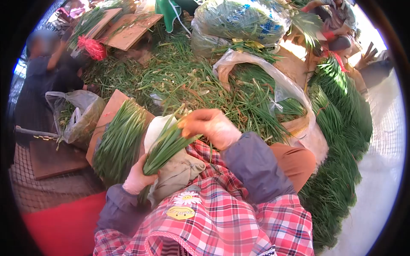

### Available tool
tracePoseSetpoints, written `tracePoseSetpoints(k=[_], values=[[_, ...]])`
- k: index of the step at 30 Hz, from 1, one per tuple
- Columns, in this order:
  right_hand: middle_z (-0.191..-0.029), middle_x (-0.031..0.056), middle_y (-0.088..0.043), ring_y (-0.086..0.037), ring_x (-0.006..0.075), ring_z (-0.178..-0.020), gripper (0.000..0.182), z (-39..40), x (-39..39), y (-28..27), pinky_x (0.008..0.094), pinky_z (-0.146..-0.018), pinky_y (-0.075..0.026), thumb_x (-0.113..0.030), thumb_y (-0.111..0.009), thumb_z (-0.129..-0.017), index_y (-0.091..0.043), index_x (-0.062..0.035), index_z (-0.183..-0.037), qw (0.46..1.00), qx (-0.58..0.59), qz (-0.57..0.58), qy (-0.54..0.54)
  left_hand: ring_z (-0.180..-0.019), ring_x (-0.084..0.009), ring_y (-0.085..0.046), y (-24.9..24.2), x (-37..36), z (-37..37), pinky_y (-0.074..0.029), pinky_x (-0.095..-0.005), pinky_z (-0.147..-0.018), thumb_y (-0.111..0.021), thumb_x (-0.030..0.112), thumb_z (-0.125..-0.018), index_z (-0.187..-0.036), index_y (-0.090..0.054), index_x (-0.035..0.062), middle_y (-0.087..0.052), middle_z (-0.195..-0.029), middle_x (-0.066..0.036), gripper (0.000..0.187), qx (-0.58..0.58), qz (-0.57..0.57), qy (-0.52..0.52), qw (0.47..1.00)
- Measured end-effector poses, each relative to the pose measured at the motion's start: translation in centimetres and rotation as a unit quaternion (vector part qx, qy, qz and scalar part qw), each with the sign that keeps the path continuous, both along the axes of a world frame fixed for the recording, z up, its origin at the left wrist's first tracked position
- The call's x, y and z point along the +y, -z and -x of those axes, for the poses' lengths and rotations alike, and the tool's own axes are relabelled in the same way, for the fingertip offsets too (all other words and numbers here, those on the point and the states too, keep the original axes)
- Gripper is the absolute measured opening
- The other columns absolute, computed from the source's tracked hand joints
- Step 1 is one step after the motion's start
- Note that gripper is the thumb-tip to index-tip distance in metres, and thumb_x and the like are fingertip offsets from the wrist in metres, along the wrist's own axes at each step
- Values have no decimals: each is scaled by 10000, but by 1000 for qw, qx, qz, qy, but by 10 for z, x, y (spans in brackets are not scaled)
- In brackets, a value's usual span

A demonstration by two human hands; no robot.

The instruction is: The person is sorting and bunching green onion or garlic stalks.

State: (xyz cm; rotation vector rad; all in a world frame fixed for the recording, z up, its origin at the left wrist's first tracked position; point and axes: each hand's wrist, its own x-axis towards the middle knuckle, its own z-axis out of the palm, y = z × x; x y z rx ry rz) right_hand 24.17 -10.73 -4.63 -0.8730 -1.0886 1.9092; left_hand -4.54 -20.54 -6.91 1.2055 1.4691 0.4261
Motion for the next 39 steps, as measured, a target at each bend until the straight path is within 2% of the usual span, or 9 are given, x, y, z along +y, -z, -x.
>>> tracePoseSetpoints(k=[9,12,16,19,22,29,34,36,39], values=[[-882,76,-650,-628,208,-914,259,-122,42,9,377,-789,-522,-166,-589,-868,-597,-19,-1082,898,344,-109,252,-798,-130,-593,8,-12,9,-469,-246,-623,-641,-34,-695,-1336,-369,29,-618,-928,-54,699,-190,104,-80,973],[-955,76,-653,-609,178,-951,346,-132,53,40,314,-796,-499,-208,-606,-848,-576,-3,-1126,942,-333,-19,24,-792,-127,-588,8,-13,12,-467,-242,-624,-638,-36,-693,-1336,-374,37,-620,-923,-59,699,-224,121,-79,964],[-1099,85,-626,-575,134,-979,468,-98,46,69,287,-840,-458,-209,-602,-846,-504,-35,-1270,899,-435,-39,26,-758,-103,-564,-1,-13,5,-450,-228,-630,-630,-25,-707,-1330,-388,45,-616,-904,-51,673,-191,66,-81,976],[-1024,105,-630,-573,152,-955,508,-56,49,38,277,-855,-438,-243,-666,-811,-521,4,-1231,973,-216,-76,-4,-827,-105,-566,-2,-15,2,-454,-245,-719,-605,-26,-723,-1324,-400,25,-610,-964,-37,638,-172,41,-63,982],[-861,95,-658,-603,141,-792,396,-28,53,42,293,-719,-475,-159,-669,-789,-579,16,-1133,920,-338,-139,-138,-884,-114,-571,1,-12,-1,-455,-263,-804,-585,-39,-734,-1328,-401,11,-597,-1026,-36,623,-169,9,-40,985],[-749,119,-646,-599,167,-680,177,-21,44,44,309,-649,-482,-135,-663,-789,-664,-15,-919,920,-351,-172,5,-910,-121,-582,-7,-13,0,-457,-265,-822,-579,-45,-750,-1346,-384,14,-591,-1067,-44,630,-164,3,-33,986],[-757,136,-661,-629,234,-661,174,-104,69,88,348,-639,-497,-174,-585,-829,-672,-27,-865,787,-540,-196,225,-914,-121,-584,-15,-21,30,-456,-266,-830,-577,-58,-750,-1344,-387,16,-590,-1071,-43,628,-159,14,-65,985],[-841,141,-670,-649,251,-791,236,-165,76,170,372,-723,-511,-221,-560,-839,-679,-37,-924,544,-805,-187,-144,-948,-112,-566,-15,-29,42,-443,-262,-853,-575,-59,-752,-1338,-392,5,-586,-1087,-47,618,-124,-14,-70,990],[-1023,195,-644,-626,284,-960,324,-179,69,182,393,-802,-493,-271,-594,-796,-674,-69,-1036,515,-813,-86,-258,-1025,-105,-528,-17,-30,53,-412,-251,-903,-577,-54,-756,-1331,-396,-17,-578,-1135,-62,604,-89,-50,-71,992]])
